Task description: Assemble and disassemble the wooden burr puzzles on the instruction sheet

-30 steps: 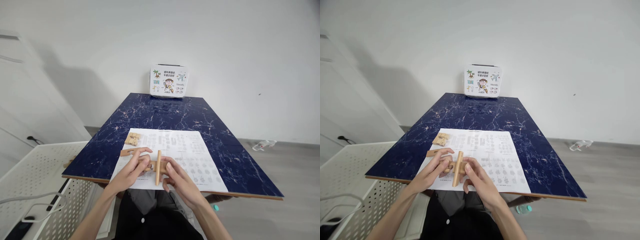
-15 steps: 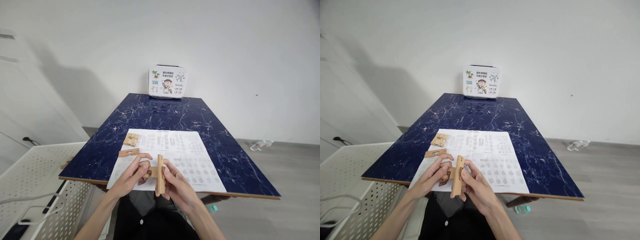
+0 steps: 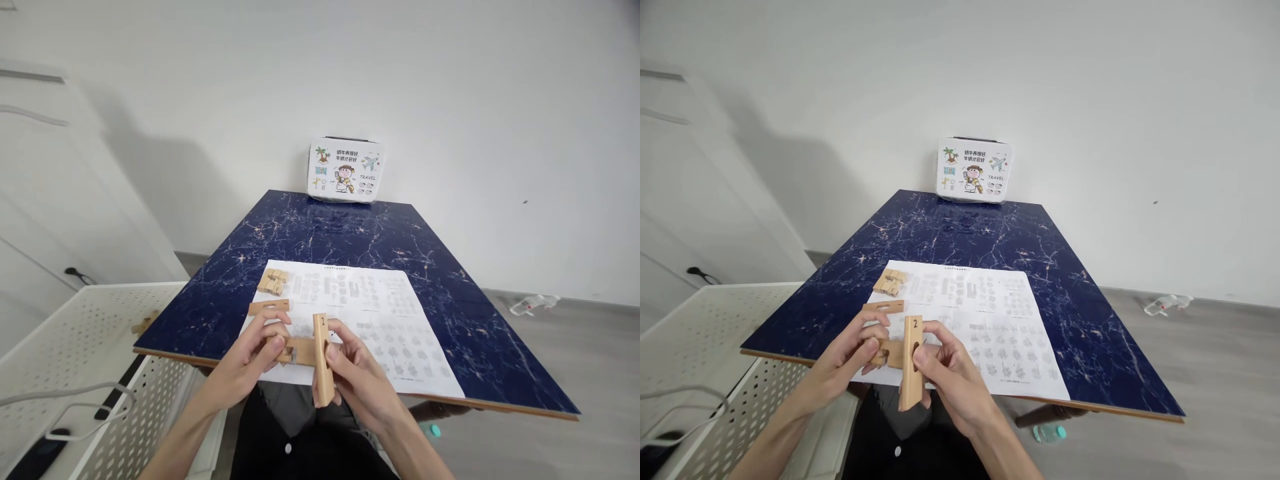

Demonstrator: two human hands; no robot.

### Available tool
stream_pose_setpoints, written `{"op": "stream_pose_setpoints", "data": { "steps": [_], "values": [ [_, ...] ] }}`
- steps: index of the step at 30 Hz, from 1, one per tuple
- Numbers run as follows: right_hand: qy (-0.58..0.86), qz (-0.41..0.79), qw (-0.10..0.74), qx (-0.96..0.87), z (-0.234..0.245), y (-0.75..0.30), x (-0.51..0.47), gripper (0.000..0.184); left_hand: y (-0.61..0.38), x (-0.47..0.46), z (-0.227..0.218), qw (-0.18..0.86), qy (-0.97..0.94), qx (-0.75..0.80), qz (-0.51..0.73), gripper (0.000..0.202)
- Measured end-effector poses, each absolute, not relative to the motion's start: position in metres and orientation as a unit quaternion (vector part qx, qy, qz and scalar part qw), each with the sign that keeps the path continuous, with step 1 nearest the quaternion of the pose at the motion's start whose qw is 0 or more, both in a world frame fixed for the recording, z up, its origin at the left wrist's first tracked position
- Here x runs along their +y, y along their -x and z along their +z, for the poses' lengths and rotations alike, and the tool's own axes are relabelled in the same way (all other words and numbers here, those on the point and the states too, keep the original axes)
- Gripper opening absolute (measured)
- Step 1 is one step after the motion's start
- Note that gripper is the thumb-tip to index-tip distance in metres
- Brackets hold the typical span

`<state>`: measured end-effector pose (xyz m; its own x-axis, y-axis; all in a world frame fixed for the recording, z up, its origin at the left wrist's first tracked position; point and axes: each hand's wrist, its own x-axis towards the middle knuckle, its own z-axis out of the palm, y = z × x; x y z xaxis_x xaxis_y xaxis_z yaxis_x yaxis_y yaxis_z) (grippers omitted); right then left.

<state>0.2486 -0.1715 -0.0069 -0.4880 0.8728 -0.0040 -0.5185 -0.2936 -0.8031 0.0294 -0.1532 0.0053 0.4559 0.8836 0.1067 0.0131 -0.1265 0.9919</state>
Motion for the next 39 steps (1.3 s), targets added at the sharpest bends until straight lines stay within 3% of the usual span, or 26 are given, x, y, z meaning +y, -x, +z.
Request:
{"op": "stream_pose_setpoints", "data": {
  "steps": [4, 7, 13, 20, 27, 32, 35, 39],
  "values": [
    [0.190, 0.768, 0.498, -0.356, -0.005, -0.258, -0.171, 0.040, -0.017, -0.146, 0.001, 0.529, -0.648, 0.368, 0.405, 0.032],
    [0.216, 0.722, 0.545, -0.367, 0.001, -0.274, -0.168, 0.038, -0.002, -0.136, 0.002, 0.430, -0.668, 0.460, 0.396, 0.034],
    [0.381, 0.622, 0.435, -0.528, 0.010, -0.281, -0.151, 0.042, 0.010, -0.121, 0.006, 0.232, -0.724, 0.592, 0.268, 0.038],
    [0.387, 0.545, 0.344, -0.659, 0.004, -0.255, -0.126, 0.035, 0.010, -0.116, -0.006, 0.070, -0.710, 0.683, 0.155, 0.036],
    [0.402, 0.312, 0.248, -0.824, -0.006, -0.209, -0.110, 0.007, 0.019, -0.116, -0.015, 0.043, -0.710, 0.680, 0.179, 0.038],
    [0.384, 0.141, 0.279, -0.869, -0.019, -0.190, -0.112, 0.011, 0.025, -0.122, -0.015, 0.047, -0.708, 0.658, 0.252, 0.035],
    [0.371, 0.138, 0.347, -0.850, -0.024, -0.203, -0.123, 0.017, 0.023, -0.130, -0.014, 0.047, -0.741, 0.607, 0.283, 0.035],
    [0.385, 0.232, 0.401, -0.798, -0.031, -0.243, -0.142, 0.021, 0.018, -0.135, -0.017, 0.047, -0.806, 0.527, 0.264, 0.035]
  ]
}}
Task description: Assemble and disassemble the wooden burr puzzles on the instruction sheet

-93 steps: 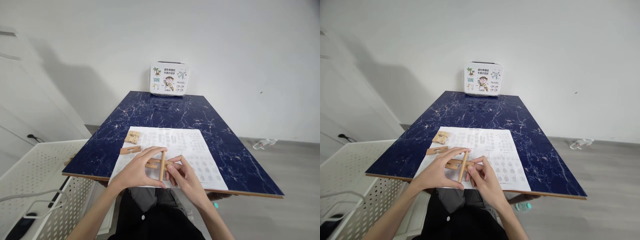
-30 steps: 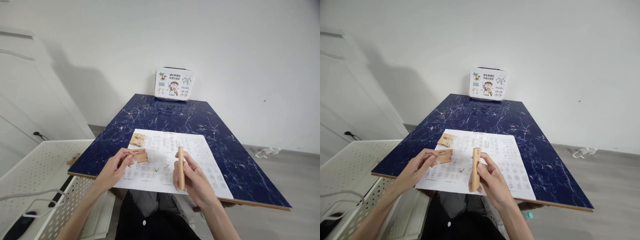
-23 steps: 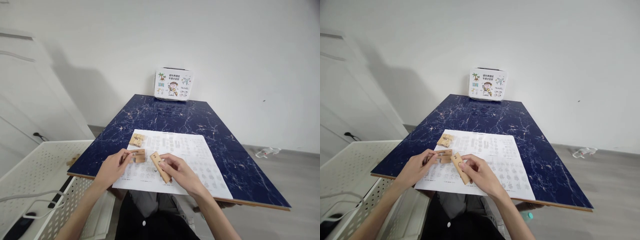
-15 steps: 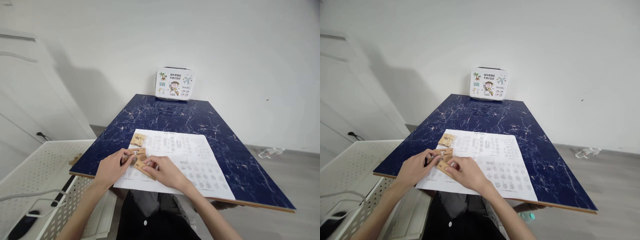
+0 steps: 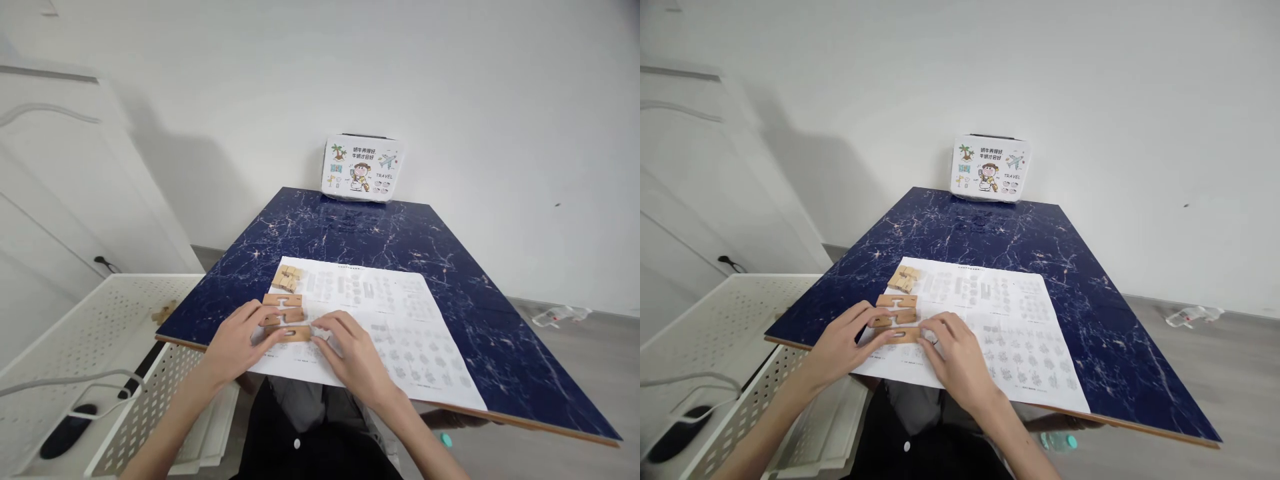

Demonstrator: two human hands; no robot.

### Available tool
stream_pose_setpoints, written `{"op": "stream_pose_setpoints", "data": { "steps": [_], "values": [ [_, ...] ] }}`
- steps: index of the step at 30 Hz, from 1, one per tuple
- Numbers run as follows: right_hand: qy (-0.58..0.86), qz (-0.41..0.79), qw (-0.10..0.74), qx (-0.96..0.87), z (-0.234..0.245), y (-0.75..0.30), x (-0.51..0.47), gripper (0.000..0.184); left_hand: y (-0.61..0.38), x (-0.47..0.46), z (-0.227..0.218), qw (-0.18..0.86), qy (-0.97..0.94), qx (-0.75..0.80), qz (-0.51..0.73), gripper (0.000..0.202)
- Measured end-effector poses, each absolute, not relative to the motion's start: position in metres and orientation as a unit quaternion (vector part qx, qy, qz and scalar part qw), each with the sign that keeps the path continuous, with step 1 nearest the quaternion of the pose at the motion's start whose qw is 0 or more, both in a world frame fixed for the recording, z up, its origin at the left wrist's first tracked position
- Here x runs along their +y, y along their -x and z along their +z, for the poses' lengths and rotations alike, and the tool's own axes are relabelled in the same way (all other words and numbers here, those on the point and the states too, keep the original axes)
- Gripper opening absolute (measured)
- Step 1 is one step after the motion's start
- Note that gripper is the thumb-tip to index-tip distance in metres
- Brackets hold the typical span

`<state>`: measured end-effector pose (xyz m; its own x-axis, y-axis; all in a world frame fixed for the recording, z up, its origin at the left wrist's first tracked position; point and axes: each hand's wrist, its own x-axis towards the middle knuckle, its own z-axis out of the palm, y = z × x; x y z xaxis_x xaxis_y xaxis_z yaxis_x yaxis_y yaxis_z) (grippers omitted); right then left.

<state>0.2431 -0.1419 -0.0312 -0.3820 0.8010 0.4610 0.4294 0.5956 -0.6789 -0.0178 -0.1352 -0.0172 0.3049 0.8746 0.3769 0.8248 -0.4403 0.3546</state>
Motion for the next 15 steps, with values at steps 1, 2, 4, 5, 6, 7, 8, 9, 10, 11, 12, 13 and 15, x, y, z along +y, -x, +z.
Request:
{"op": "stream_pose_setpoints", "data": {
  "steps": [1, 2, 4, 5, 6, 7, 8, 9, 10, 11, 12, 13, 15],
  "values": [
    [0.400, 0.249, 0.403, -0.784, -0.033, -0.255, -0.146, 0.021, 0.017, -0.136, -0.019, 0.041, -0.815, 0.519, 0.256, 0.036],
    [0.416, 0.257, 0.408, -0.771, -0.034, -0.267, -0.151, 0.020, 0.016, -0.135, -0.020, 0.032, -0.820, 0.515, 0.248, 0.038],
    [0.454, 0.258, 0.407, -0.749, -0.037, -0.290, -0.157, 0.020, 0.017, -0.134, -0.023, 0.018, -0.826, 0.513, 0.235, 0.038],
    [0.475, 0.256, 0.406, -0.737, -0.039, -0.301, -0.159, 0.020, 0.019, -0.133, -0.024, 0.016, -0.827, 0.512, 0.232, 0.037],
    [0.497, 0.251, 0.407, -0.724, -0.040, -0.312, -0.161, 0.021, 0.021, -0.132, -0.025, 0.016, -0.828, 0.511, 0.231, 0.035],
    [0.517, 0.243, 0.409, -0.712, -0.041, -0.321, -0.162, 0.023, 0.023, -0.131, -0.025, 0.019, -0.827, 0.512, 0.232, 0.034],
    [0.535, 0.237, 0.409, -0.700, -0.041, -0.330, -0.163, 0.025, 0.026, -0.129, -0.025, 0.023, -0.824, 0.514, 0.235, 0.033],
    [0.553, 0.234, 0.411, -0.686, -0.042, -0.338, -0.163, 0.027, 0.028, -0.128, -0.024, 0.027, -0.821, 0.518, 0.238, 0.032],
    [0.568, 0.234, 0.414, -0.672, -0.043, -0.345, -0.163, 0.030, 0.031, -0.127, -0.023, 0.032, -0.817, 0.523, 0.241, 0.032],
    [0.579, 0.238, 0.416, -0.659, -0.043, -0.350, -0.163, 0.033, 0.032, -0.126, -0.021, 0.036, -0.813, 0.528, 0.243, 0.033],
    [0.587, 0.246, 0.417, -0.649, -0.044, -0.354, -0.163, 0.035, 0.034, -0.125, -0.019, 0.042, -0.808, 0.535, 0.243, 0.033],
    [0.591, 0.255, 0.417, -0.642, -0.044, -0.357, -0.163, 0.037, 0.035, -0.125, -0.017, 0.049, -0.803, 0.542, 0.242, 0.034],
    [0.590, 0.271, 0.414, -0.638, -0.045, -0.360, -0.163, 0.039, 0.037, -0.125, -0.014, 0.066, -0.794, 0.558, 0.232, 0.035]
  ]
}}
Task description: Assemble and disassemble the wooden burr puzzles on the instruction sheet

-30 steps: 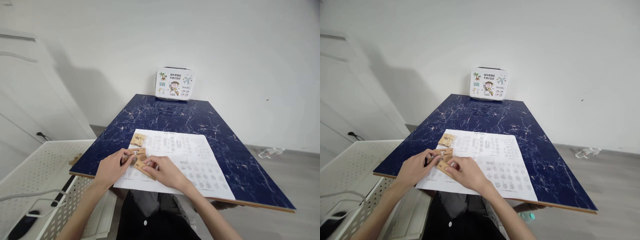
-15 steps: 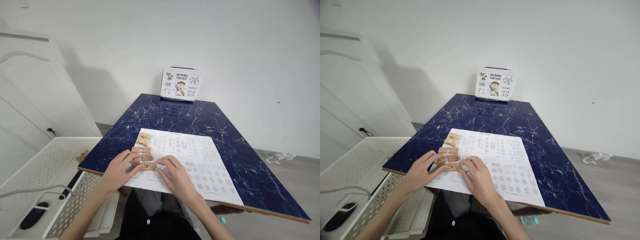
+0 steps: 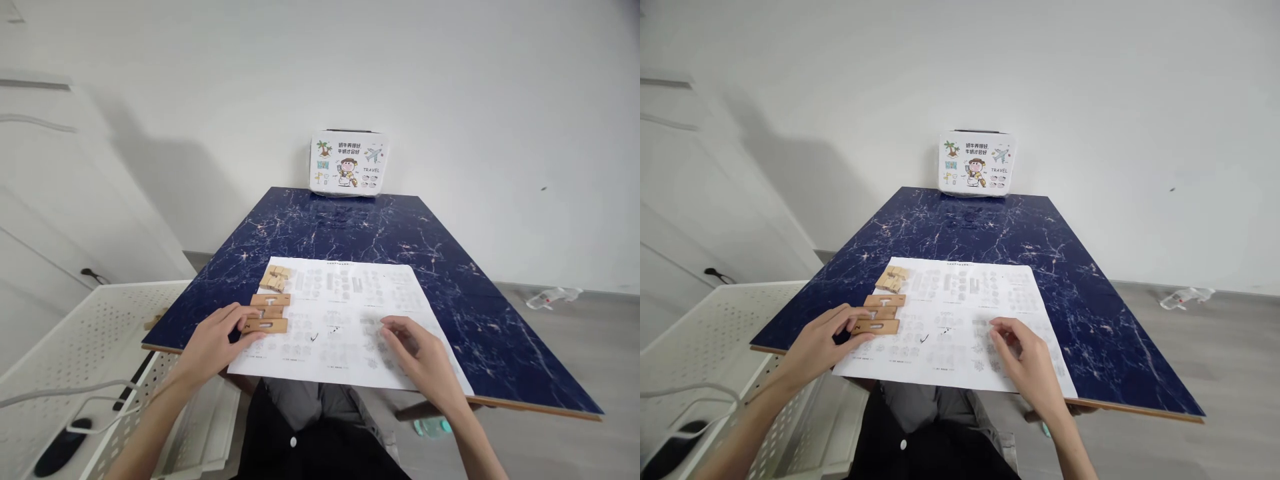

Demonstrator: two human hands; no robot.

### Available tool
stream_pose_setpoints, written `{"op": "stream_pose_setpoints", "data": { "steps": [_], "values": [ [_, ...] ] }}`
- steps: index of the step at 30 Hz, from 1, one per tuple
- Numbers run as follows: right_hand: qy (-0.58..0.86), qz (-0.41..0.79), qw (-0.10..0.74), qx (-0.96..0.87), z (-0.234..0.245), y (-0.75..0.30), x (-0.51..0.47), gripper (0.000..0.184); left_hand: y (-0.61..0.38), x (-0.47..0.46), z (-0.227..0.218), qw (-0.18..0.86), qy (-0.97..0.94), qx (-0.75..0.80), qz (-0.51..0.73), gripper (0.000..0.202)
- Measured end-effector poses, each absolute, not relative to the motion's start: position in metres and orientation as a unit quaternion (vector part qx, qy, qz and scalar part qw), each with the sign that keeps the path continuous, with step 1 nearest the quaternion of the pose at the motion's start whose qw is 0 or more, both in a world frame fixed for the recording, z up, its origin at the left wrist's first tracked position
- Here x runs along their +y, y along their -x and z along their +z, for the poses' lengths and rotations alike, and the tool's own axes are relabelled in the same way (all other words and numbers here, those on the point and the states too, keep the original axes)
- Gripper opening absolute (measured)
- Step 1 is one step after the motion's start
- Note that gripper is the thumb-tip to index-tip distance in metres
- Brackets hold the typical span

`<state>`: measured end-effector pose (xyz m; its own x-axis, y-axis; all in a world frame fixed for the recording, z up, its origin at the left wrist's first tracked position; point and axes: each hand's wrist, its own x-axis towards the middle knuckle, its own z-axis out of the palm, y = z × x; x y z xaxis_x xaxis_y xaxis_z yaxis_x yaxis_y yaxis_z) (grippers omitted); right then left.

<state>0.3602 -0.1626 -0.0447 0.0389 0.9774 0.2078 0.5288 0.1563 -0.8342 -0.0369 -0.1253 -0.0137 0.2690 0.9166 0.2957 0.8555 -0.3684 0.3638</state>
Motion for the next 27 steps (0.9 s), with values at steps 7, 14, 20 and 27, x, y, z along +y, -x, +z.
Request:
{"op": "stream_pose_setpoints", "data": {
  "steps": [7, 14, 20, 27],
  "values": [
    [0.582, 0.284, 0.404, -0.646, -0.046, -0.362, -0.163, 0.036, 0.049, -0.123, -0.015, 0.065, -0.751, 0.625, 0.203, 0.063],
    [0.581, 0.289, 0.397, -0.649, -0.046, -0.360, -0.162, 0.033, 0.044, -0.114, -0.011, 0.102, -0.758, 0.618, 0.182, 0.066],
    [0.577, 0.294, 0.397, -0.650, -0.045, -0.358, -0.162, 0.033, 0.048, -0.109, -0.015, 0.120, -0.768, 0.599, 0.193, 0.058],
    [0.573, 0.297, 0.401, -0.651, -0.046, -0.360, -0.163, 0.033, 0.054, -0.107, -0.023, 0.120, -0.761, 0.595, 0.229, 0.058]
  ]
}}
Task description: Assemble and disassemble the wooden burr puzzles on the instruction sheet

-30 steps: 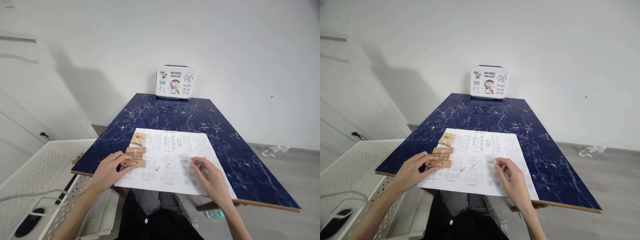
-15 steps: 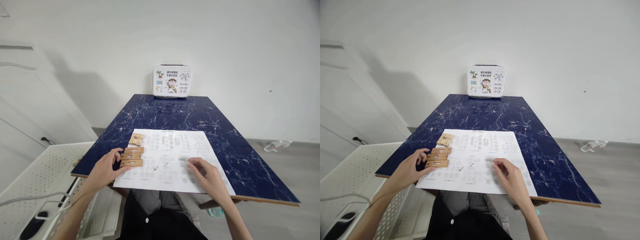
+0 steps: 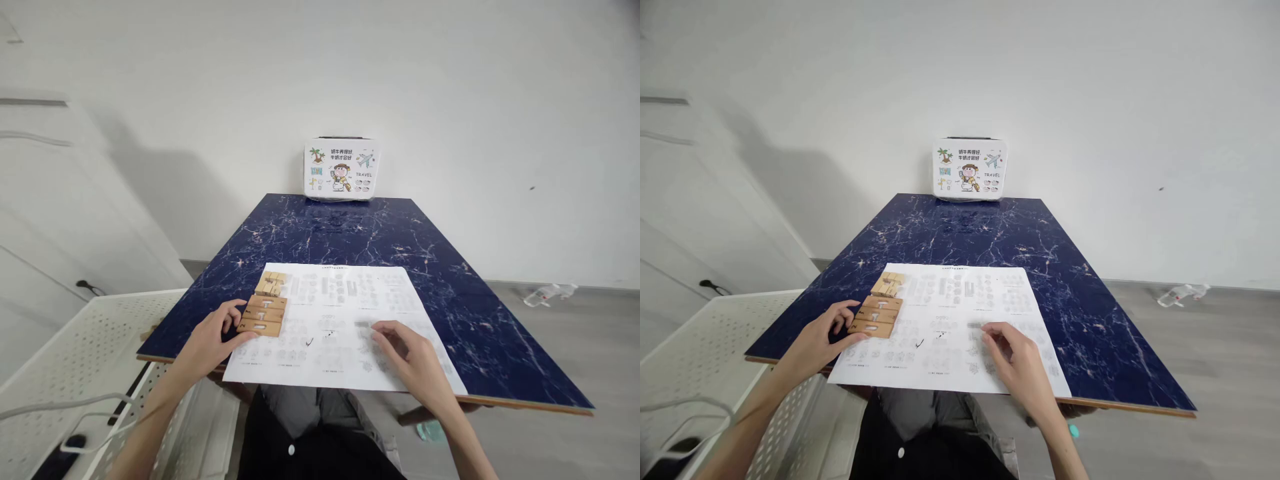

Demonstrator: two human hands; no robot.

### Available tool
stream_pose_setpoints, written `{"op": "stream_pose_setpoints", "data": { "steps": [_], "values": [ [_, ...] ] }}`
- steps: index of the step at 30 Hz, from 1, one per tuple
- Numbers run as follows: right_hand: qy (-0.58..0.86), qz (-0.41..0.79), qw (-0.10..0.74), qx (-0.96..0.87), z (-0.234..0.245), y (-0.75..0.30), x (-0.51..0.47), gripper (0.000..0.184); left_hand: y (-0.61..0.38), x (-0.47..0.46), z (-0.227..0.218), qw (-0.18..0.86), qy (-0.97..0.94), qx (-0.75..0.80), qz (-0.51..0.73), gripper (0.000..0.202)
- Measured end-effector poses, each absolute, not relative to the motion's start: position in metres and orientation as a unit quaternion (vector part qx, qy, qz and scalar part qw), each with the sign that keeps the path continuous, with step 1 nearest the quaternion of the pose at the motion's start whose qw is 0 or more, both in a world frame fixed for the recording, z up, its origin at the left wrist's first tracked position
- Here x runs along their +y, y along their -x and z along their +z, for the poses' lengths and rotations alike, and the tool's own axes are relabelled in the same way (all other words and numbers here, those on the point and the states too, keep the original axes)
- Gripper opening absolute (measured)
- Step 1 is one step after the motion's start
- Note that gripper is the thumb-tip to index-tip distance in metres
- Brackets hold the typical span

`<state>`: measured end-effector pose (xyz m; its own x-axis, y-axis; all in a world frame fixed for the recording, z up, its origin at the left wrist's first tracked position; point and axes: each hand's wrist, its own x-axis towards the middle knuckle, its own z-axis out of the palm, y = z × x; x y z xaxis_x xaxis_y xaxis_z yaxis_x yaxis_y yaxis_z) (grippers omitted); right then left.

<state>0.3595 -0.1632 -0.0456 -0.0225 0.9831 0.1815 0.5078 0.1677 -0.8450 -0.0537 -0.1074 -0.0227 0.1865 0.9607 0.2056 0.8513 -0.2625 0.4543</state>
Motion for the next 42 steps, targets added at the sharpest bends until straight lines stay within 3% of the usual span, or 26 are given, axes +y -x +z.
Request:
{"op": "stream_pose_setpoints", "data": {
  "steps": [8, 18, 22, 31, 36, 42],
  "values": [
    [0.570, 0.283, 0.406, -0.655, -0.047, -0.359, -0.162, 0.030, 0.051, -0.106, -0.022, 0.105, -0.746, 0.580, 0.308, 0.042],
    [0.548, 0.289, 0.425, -0.660, -0.046, -0.358, -0.160, 0.028, 0.039, -0.093, -0.002, 0.056, -0.756, 0.572, 0.312, 0.043],
    [0.540, 0.291, 0.432, -0.661, -0.046, -0.358, -0.159, 0.026, 0.025, -0.072, 0.011, 0.029, -0.776, 0.569, 0.270, 0.047],
    [0.528, 0.285, 0.441, -0.667, -0.047, -0.360, -0.158, 0.024, -0.023, -0.037, 0.010, -0.021, -0.733, 0.673, 0.099, 0.081],
    [0.524, 0.279, 0.453, -0.665, -0.046, -0.360, -0.157, 0.020, -0.049, -0.035, 0.018, -0.060, -0.698, 0.714, 0.017, 0.073],
    [0.523, 0.273, 0.458, -0.665, -0.048, -0.359, -0.154, 0.018, -0.060, -0.023, 0.020, -0.071, -0.716, 0.694, 0.029, 0.066]
  ]
}}
